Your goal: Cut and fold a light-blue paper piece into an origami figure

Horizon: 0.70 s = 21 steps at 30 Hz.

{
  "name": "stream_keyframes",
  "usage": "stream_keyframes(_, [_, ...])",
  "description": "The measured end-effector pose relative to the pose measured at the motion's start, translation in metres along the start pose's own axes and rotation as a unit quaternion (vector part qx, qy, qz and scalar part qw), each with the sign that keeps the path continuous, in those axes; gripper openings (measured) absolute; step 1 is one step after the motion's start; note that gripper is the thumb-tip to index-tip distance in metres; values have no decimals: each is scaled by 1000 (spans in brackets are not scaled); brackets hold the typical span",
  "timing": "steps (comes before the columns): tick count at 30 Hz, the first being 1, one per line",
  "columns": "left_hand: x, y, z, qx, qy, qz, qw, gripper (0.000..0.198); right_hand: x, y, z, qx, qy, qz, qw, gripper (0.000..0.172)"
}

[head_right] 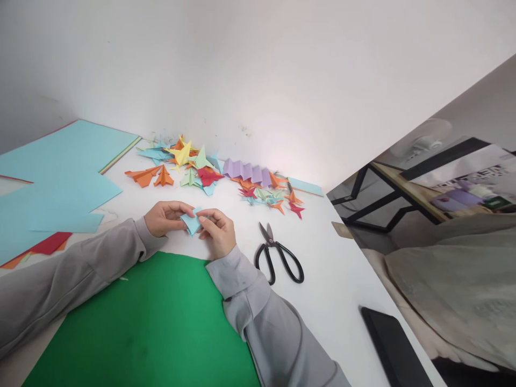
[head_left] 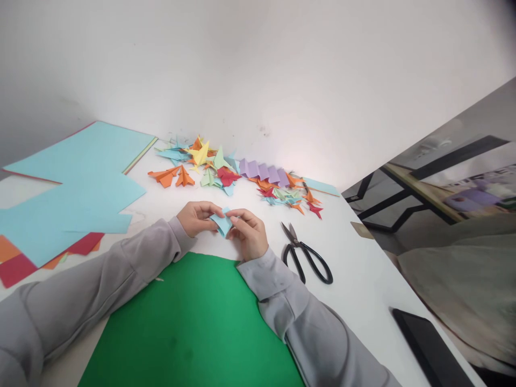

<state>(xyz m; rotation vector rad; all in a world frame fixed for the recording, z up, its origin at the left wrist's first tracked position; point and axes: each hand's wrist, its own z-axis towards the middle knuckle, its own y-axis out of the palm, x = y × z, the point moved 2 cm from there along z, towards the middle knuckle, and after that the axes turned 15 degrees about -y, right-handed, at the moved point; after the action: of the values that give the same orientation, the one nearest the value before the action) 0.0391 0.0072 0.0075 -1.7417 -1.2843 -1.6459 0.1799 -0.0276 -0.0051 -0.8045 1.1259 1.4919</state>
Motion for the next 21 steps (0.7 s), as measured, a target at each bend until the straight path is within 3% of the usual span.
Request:
stream_keyframes(10, [0,1,1,26,-40,-52,998,29,-2,2,-1,-21,-5,-5,1000,21])
stream_keyframes(16, [1,4,-1,58,-3,26,998,26,-3,4,-2,-39,-23,-9,999,33])
stream_keyframes(21, [0,7,-4,89,52,84,991,19,-5,6,-4,-27,-40,-71,996,21])
